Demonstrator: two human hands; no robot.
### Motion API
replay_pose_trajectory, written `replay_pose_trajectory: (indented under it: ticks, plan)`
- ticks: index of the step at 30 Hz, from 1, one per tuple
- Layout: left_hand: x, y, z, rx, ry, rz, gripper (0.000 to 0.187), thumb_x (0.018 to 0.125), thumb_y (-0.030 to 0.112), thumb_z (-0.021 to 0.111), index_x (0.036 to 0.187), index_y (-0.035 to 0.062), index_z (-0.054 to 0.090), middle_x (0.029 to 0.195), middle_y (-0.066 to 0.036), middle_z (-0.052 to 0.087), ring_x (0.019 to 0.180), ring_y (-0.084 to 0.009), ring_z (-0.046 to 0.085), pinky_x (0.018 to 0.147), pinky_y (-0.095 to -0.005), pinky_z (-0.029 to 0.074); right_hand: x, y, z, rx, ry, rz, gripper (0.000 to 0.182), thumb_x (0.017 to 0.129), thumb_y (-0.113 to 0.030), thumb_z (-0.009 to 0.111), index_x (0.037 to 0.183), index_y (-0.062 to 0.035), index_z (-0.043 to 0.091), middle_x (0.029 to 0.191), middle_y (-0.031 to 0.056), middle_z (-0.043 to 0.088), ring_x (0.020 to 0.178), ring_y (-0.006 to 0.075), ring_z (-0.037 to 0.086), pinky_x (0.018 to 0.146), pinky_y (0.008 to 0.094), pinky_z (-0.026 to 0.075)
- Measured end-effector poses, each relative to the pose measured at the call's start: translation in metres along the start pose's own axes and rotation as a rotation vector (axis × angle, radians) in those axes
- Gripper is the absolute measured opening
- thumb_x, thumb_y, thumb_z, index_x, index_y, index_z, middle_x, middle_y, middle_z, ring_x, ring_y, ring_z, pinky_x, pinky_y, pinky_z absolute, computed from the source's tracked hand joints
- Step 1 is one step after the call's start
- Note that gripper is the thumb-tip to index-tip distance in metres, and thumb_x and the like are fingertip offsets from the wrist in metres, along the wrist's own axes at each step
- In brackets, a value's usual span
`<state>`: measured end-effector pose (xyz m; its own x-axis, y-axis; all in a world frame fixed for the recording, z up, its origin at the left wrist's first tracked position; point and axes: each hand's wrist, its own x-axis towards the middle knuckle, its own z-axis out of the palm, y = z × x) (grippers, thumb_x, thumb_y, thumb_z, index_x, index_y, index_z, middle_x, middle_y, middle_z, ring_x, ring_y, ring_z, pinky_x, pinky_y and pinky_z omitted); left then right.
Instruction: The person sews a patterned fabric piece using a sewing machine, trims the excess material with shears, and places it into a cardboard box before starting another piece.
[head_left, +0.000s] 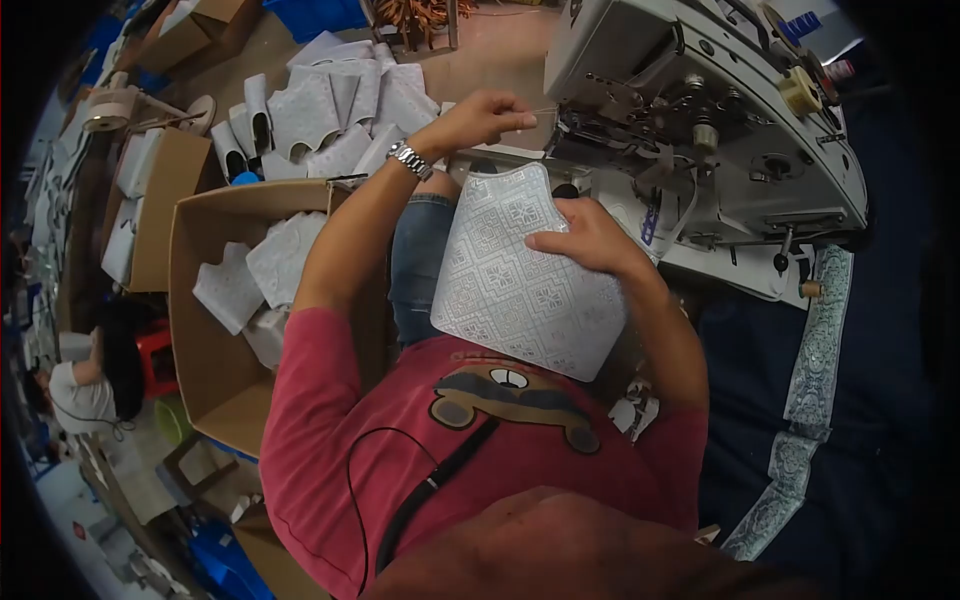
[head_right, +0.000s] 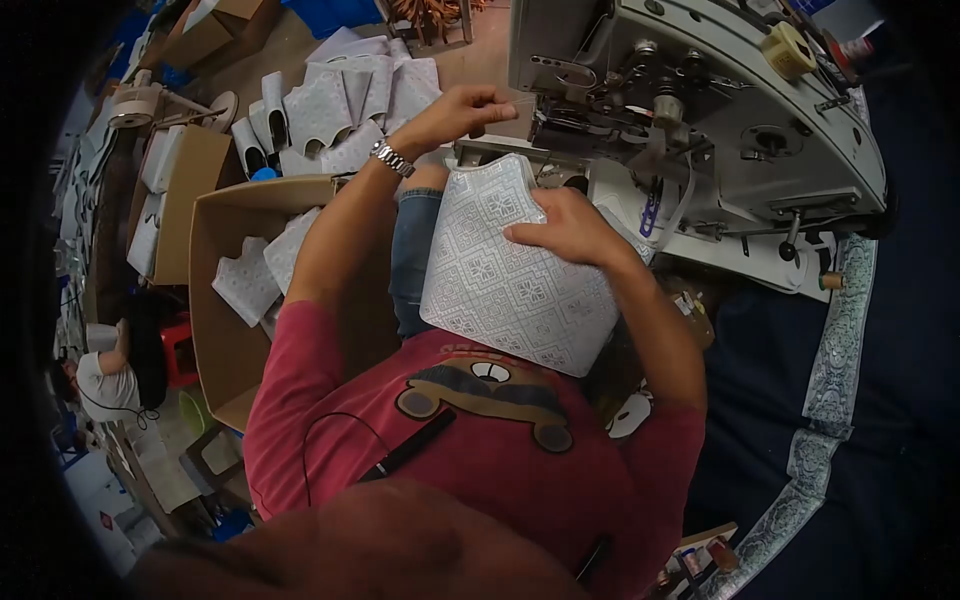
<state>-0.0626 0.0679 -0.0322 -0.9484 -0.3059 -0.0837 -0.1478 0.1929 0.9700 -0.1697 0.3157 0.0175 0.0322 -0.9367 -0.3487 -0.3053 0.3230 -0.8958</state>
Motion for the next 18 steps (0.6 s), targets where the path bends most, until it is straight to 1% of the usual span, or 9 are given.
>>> replay_pose_trajectory:
  ticks: [3,5,6,8,10,12,13,15,18]
  plan:
    - [-0.008,0.014,-0.008,-0.121,0.059,-0.003,0.027,0.098,0.032,0.065,0.106,0.0066,0.068,0.076,0.005,0.058,0.064,-0.0041,0.049,0.057,-0.0219,0.041,0.007,-0.003,-0.003,-0.027,0.079,-0.012,0.039,0.085,-0.019,0.074,0.116,0.0035,0.067,0.097,0.009,0.073,0.088,0.0139,0.067,0.081,0.03,0.052]
    - [-0.004,0.018,-0.011,-0.465,0.135,0.038,0.026,0.101,0.029,0.059,0.1,0.0036,0.065,0.084,0.0,0.065,0.066,-0.0074,0.055,0.057,-0.0231,0.043,0.013,-0.005,-0.002,-0.027,0.183,0.017,0.037,0.086,-0.019,0.074,0.115,0.0035,0.067,0.097,0.0084,0.073,0.087,0.0128,0.066,0.08,0.0289,0.052]
    - [-0.001,0.025,-0.014,-0.693,0.029,0.052,0.025,0.103,0.024,0.054,0.097,0.0011,0.062,0.088,-0.004,0.065,0.067,-0.0125,0.059,0.058,-0.025,0.046,0.019,0.001,0.0,-0.024,0.18,0.027,0.037,0.086,-0.019,0.074,0.115,0.0035,0.067,0.097,0.0084,0.073,0.087,0.0128,0.066,0.08,0.0289,0.052]
    - [0.003,0.042,-0.008,-0.881,0.128,0.021,0.025,0.104,0.022,0.052,0.098,0.0003,0.061,0.088,-0.004,0.064,0.07,-0.015,0.06,0.061,-0.0263,0.047,0.029,0.017,0.008,0.028,0.345,-0.137,0.034,0.082,-0.027,0.077,0.099,0.0027,0.07,0.077,0.01,0.07,0.068,0.0137,0.064,0.065,0.0314,0.051]
    - [0.003,0.049,0.005,-1.057,0.229,-0.017,0.024,0.105,0.021,0.05,0.099,-0.0006,0.06,0.089,-0.005,0.064,0.074,-0.0174,0.062,0.063,-0.0277,0.049,0.035,0.03,0.013,0.058,0.405,-0.163,0.034,0.082,-0.028,0.077,0.095,0.0029,0.069,0.072,0.0097,0.068,0.064,0.0139,0.062,0.061,0.0322,0.049]
    - [-0.003,0.057,0.013,-0.785,0.349,0.222,0.028,0.103,0.023,0.052,0.099,-0.0026,0.064,0.099,-0.015,0.072,0.088,-0.0248,0.07,0.07,-0.0341,0.053,0.041,0.036,0.019,0.095,0.483,-0.191,0.035,0.082,-0.03,0.077,0.09,0.003,0.068,0.067,0.0093,0.066,0.06,0.0141,0.06,0.058,0.0329,0.048]
    - [-0.009,0.06,0.016,-0.776,0.33,0.214,0.028,0.103,0.023,0.052,0.099,-0.0026,0.064,0.099,-0.015,0.072,0.088,-0.0248,0.07,0.07,-0.0341,0.053,0.043,0.041,0.019,0.073,0.493,-0.204,0.036,0.081,-0.03,0.078,0.086,0.0029,0.066,0.064,0.0096,0.064,0.057,0.0141,0.058,0.055,0.0339,0.047]
    - [-0.022,0.06,0.013,0.407,0.353,0.313,0.026,0.102,0.022,0.053,0.105,-0.0018,0.064,0.1,-0.017,0.07,0.09,-0.0289,0.07,0.074,-0.0382,0.053,0.046,0.044,0.019,0.059,0.519,-0.211,0.037,0.081,-0.031,0.078,0.083,0.0029,0.064,0.062,0.0098,0.061,0.055,0.0141,0.056,0.053,0.0349,0.045]
    - [-0.022,0.058,0.012,0.594,0.274,0.416,0.026,0.1,0.024,0.058,0.107,0.0002,0.065,0.096,-0.019,0.068,0.088,-0.036,0.067,0.076,-0.0402,0.052,0.049,0.039,0.016,-0.049,0.602,-0.226,0.038,0.081,-0.031,0.078,0.079,0.0025,0.061,0.058,0.0104,0.059,0.053,0.0151,0.055,0.051,0.0365,0.044]
